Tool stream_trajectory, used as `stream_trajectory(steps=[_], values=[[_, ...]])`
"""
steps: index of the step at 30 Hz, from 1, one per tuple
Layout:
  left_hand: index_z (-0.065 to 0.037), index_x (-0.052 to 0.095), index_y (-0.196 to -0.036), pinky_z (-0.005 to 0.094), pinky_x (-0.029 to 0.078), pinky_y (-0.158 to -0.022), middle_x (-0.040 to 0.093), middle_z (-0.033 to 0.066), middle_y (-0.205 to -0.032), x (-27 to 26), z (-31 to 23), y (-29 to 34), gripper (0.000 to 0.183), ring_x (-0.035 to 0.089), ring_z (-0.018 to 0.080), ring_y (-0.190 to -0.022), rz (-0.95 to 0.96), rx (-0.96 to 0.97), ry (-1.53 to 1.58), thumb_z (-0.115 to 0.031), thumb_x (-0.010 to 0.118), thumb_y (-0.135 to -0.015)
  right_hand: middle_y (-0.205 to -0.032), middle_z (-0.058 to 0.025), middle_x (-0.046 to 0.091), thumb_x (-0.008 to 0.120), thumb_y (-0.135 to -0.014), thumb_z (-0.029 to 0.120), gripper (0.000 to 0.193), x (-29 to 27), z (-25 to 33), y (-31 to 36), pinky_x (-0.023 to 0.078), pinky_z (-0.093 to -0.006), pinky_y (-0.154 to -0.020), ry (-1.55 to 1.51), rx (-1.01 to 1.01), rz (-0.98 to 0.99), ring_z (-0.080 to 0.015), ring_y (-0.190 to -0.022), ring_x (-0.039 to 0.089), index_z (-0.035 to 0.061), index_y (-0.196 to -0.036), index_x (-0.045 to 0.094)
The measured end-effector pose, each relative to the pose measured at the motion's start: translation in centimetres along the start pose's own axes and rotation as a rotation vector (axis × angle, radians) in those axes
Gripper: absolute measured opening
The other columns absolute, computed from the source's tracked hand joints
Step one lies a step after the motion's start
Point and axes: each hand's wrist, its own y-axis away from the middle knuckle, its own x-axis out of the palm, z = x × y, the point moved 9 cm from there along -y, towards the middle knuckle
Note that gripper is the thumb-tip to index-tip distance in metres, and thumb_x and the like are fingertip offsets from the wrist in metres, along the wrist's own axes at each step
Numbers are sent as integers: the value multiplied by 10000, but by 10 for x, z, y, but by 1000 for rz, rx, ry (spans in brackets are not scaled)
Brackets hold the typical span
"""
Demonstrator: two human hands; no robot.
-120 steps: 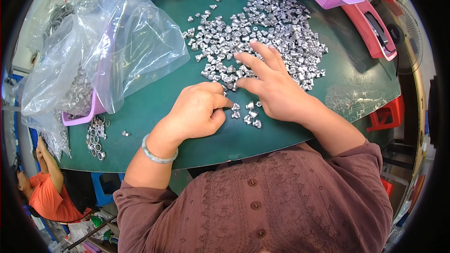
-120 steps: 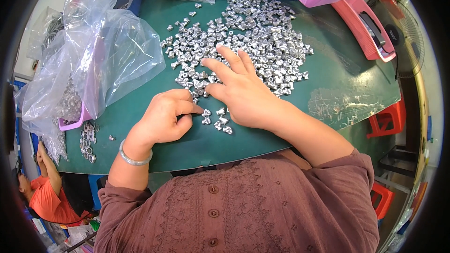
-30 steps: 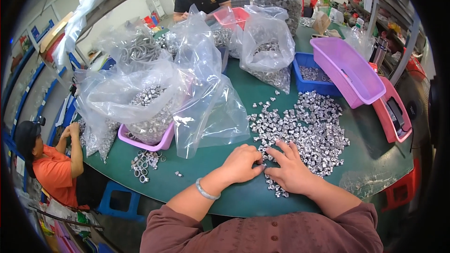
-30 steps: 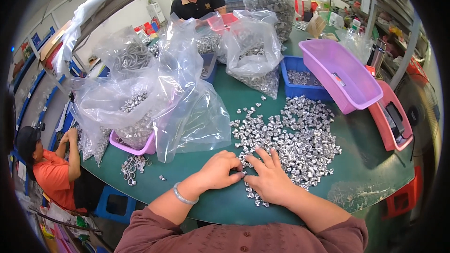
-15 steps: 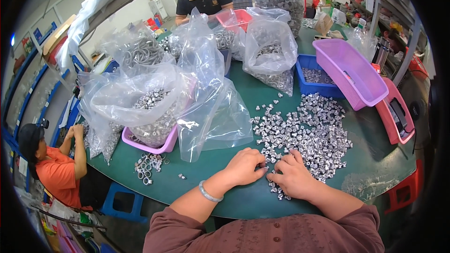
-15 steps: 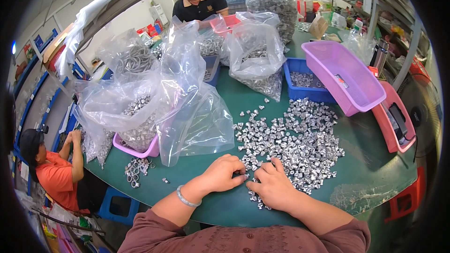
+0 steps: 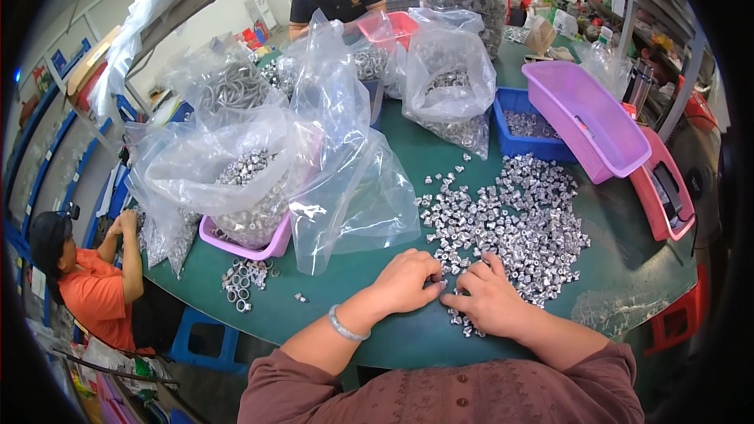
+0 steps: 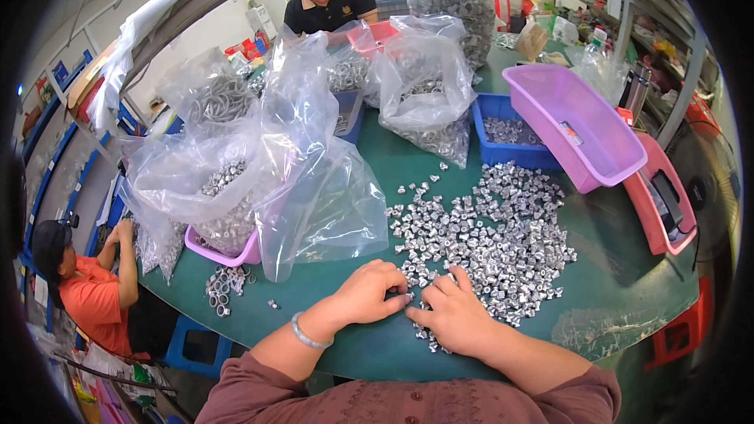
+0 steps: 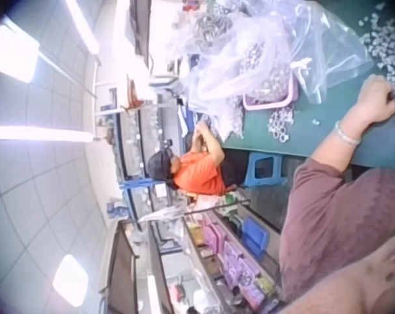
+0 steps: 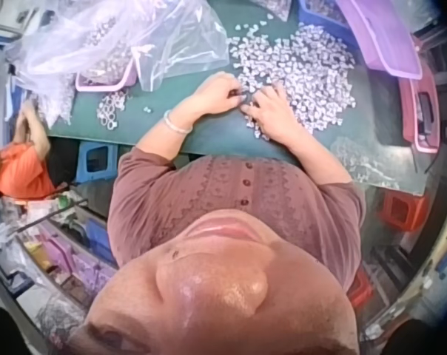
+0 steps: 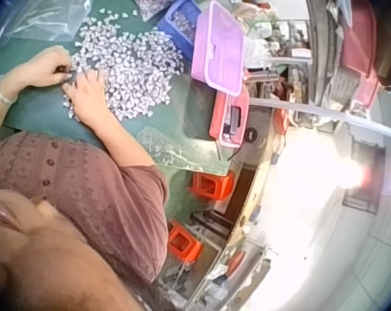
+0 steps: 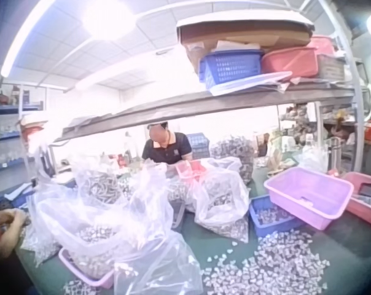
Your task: The person fits small metal parts together by hand from a pile on the table, sweeps the assembled parts into a purple basket, picks up a phone from a pink basket, and fits more metal parts together by hand.
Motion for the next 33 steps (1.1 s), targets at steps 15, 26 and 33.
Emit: stream_trajectory(steps=[15,26,33], values=[[-67,633,-801,397,450,-736,602,93,-771,0,-2,3,137,561,297,-778,-65,51,11,-178,714,-792,-901,-34,537,568,-793,118,258,-1,2,-1,271,-569,-1047,2,-1,12,-253,-1005,498,186,-984,728],[-62,622,-759,405,457,-730,606,100,-739,-3,2,0,140,571,305,-776,-47,-5,7,-174,704,-780,-858,-43,522,587,-776,97,234,-4,1,-3,289,-569,-1031,-20,5,-16,-255,-954,503,157,-961,718],[-67,622,-749,399,461,-729,608,90,-749,-6,8,0,149,573,293,-790,-2,-48,2,-181,710,-786,-824,-31,531,604,-787,122,159,-5,1,-4,313,-562,-1027,-11,7,-24,-242,-933,518,147,-908,704]])
